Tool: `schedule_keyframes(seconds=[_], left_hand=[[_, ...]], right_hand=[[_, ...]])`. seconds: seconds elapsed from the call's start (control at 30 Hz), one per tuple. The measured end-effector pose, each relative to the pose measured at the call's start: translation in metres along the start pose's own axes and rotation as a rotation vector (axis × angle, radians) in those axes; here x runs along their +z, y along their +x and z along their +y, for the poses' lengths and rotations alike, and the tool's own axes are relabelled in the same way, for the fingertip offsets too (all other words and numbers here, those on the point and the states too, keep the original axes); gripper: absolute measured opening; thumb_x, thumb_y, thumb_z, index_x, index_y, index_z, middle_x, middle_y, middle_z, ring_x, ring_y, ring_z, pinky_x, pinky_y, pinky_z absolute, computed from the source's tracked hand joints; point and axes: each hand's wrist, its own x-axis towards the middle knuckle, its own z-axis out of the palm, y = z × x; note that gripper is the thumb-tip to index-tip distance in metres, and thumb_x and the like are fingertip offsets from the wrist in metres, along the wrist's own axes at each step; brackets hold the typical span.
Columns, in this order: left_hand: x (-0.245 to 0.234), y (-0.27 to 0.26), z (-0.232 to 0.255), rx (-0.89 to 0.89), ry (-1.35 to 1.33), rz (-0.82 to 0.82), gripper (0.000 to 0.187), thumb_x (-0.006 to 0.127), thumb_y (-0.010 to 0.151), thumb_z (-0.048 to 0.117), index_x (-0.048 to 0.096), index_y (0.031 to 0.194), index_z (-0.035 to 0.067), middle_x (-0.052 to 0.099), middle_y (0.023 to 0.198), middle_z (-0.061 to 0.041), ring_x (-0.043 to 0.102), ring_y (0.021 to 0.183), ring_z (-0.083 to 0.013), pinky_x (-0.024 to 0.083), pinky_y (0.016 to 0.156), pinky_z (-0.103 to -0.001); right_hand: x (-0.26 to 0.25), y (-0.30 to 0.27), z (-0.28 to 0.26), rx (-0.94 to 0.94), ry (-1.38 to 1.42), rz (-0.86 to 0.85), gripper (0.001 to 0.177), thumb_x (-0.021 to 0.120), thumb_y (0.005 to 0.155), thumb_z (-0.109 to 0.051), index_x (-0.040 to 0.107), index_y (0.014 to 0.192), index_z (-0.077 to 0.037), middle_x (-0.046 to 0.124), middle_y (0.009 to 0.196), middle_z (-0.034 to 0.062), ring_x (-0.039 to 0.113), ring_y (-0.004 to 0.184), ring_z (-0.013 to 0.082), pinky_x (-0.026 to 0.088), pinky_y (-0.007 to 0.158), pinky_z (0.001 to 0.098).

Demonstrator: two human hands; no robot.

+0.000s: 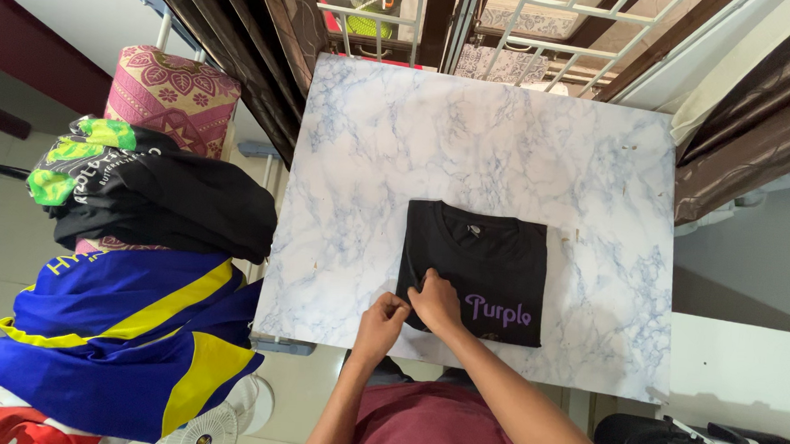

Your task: The person folds a black shirt on a marble-topped table and places it into an open suitcase.

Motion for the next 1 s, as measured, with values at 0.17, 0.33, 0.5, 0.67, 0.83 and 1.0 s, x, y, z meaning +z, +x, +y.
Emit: schedule_keyframes(seconds=[0.17, 0.33, 0.5, 0.67, 0.83, 1.0], left_hand=[[-0.016, 0.002, 0.012, -0.088, 0.292, 0.168, 0.020, 0.060, 0.094, 0.008, 0.069, 0.110, 0.004, 0.076, 0.090, -0.012, 0.071, 0.076, -0.0280, 0.055, 0.072, -0.038], [-0.021, 0.013, 0.008, -0.026, 0.483, 0.034, 0.025, 0.055, 0.096, 0.013, 0.070, 0.114, 0.008, 0.078, 0.089, -0.017, 0.075, 0.090, -0.0349, 0.056, 0.080, -0.043], [-0.008, 0.028, 0.008, -0.150, 0.603, 0.034, 0.024, 0.066, 0.097, 0.027, 0.072, 0.106, 0.005, 0.076, 0.090, -0.017, 0.072, 0.089, -0.0376, 0.055, 0.079, -0.045], [-0.017, 0.027, 0.034, -0.056, 0.408, -0.124, 0.021, 0.061, 0.090, 0.009, 0.069, 0.110, 0.009, 0.072, 0.079, -0.017, 0.071, 0.078, -0.0380, 0.055, 0.076, -0.045], [-0.035, 0.029, 0.057, 0.313, 0.467, -0.377, 0.044, 0.053, 0.078, -0.012, 0.078, 0.104, 0.013, 0.073, 0.104, -0.013, 0.067, 0.097, -0.0337, 0.053, 0.088, -0.041], [-0.038, 0.035, 0.066, 0.379, 0.835, -0.513, 0.035, 0.069, 0.079, -0.003, 0.081, 0.098, 0.023, 0.067, 0.107, -0.008, 0.060, 0.105, -0.0316, 0.052, 0.090, -0.041]], right_hand=[[-0.013, -0.013, 0.000, -0.003, 0.055, 0.005, 0.028, 0.071, 0.088, -0.025, 0.062, 0.099, -0.002, 0.074, 0.081, 0.0206, 0.074, 0.083, 0.0381, 0.058, 0.074, 0.0459], [-0.026, -0.026, -0.003, -0.017, 0.174, 0.035, 0.026, 0.070, 0.089, -0.024, 0.060, 0.095, -0.001, 0.074, 0.078, 0.0190, 0.075, 0.078, 0.0357, 0.058, 0.071, 0.0441], [-0.022, -0.027, 0.005, -0.060, 0.187, 0.024, 0.027, 0.073, 0.085, -0.021, 0.060, 0.099, -0.002, 0.074, 0.080, 0.0171, 0.075, 0.079, 0.0347, 0.058, 0.072, 0.0433], [-0.019, -0.029, 0.010, -0.054, 0.202, -0.015, 0.032, 0.076, 0.081, -0.016, 0.059, 0.104, -0.003, 0.075, 0.087, 0.0170, 0.075, 0.085, 0.0335, 0.058, 0.076, 0.0422], [-0.023, -0.035, 0.011, -0.049, 0.232, -0.038, 0.036, 0.075, 0.081, -0.014, 0.055, 0.110, -0.003, 0.074, 0.094, 0.0172, 0.074, 0.090, 0.0334, 0.057, 0.078, 0.0423], [-0.030, -0.042, 0.006, -0.035, 0.255, -0.034, 0.034, 0.073, 0.083, -0.013, 0.056, 0.110, -0.004, 0.074, 0.096, 0.0154, 0.075, 0.089, 0.0312, 0.058, 0.078, 0.0412]])
